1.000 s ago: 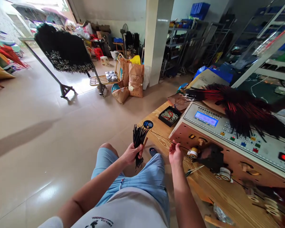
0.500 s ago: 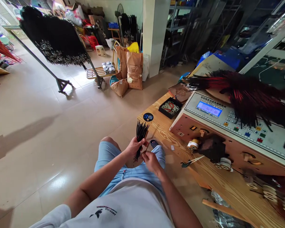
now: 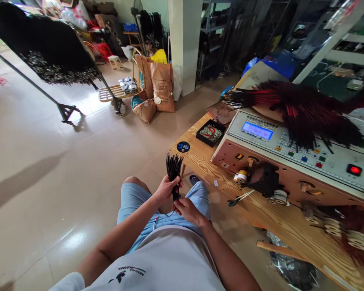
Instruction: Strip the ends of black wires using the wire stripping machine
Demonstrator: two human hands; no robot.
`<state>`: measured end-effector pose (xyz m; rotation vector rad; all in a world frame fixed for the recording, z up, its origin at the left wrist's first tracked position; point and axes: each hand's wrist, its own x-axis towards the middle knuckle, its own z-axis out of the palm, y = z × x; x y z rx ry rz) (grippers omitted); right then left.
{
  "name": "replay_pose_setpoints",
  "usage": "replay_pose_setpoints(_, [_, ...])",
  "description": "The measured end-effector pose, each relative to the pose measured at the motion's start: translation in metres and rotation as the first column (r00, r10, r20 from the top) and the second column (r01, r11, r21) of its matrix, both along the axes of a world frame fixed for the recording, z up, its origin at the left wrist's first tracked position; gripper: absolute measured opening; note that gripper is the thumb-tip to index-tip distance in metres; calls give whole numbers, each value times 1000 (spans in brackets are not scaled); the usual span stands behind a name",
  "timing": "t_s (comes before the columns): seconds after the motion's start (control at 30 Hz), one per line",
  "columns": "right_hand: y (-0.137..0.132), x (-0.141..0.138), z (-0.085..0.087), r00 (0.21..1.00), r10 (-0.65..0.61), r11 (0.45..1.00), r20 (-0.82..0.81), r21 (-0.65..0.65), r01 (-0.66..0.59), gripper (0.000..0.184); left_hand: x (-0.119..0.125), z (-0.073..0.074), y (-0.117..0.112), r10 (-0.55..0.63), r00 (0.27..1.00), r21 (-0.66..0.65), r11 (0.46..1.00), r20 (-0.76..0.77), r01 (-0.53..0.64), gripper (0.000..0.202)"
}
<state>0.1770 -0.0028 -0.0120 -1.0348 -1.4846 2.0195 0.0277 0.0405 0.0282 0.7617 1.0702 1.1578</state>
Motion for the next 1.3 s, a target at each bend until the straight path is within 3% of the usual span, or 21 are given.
replay_pose_setpoints(0.07, [8,5,-4,999,-27,1000,-20,4,27,49,0,0,-1,8,1000,-18,1000,-25,-8,47])
replay_pose_setpoints(0.13, [25,17,-9,971,-230,973,-61,-20,229,47,-2,3,-1,29,999,-22,999,-33,-29,45])
replay_pose_setpoints(0.17, [36,26,-10,915,-393,919,-93,-54,389,48,-3,4,-1,41,999,-25,999,-32,-42,45])
replay_pose_setpoints(0.2, [49,36,-11,818,-561,828,-127,-103,552,50,-4,6,-1,52,998,-32,998,-26,-53,45])
replay_pose_setpoints(0.27, [76,59,-10,573,-796,605,-192,-224,765,53,-7,10,-1,68,998,-60,996,-13,-69,44])
replay_pose_setpoints(0.3, [89,69,-7,476,-851,523,-222,-278,806,53,-8,12,-1,76,997,-75,994,-6,-77,45])
replay_pose_setpoints(0.37, [108,87,0,361,-892,441,-272,-351,826,47,-10,12,-1,83,997,-90,993,6,-82,45])
replay_pose_setpoints(0.5, [126,100,12,271,-898,399,-346,-385,832,34,-12,5,2,46,998,-84,996,48,-42,42])
replay_pose_setpoints(0.77, [133,100,11,173,-893,364,-416,-443,819,24,-8,2,8,-78,995,-55,995,61,81,38])
replay_pose_setpoints(0.9, [136,96,6,174,-908,340,-382,-425,839,24,-6,2,9,-106,990,-17,994,97,108,36])
replay_pose_setpoints(1.0, [129,80,-4,235,-926,337,-296,-366,868,29,-5,3,9,-142,986,-13,989,90,144,39])
replay_pose_setpoints(1.17, [92,44,-22,453,-874,483,-174,-219,848,37,3,1,10,-109,994,-45,993,3,109,39])
replay_pose_setpoints(1.23, [71,35,-27,573,-809,587,-131,-135,798,39,8,-1,11,-83,996,-57,995,-39,81,39])
replay_pose_setpoints(1.3, [51,29,-31,735,-673,739,-83,-27,673,41,11,-5,12,-75,994,-42,997,-78,72,41])
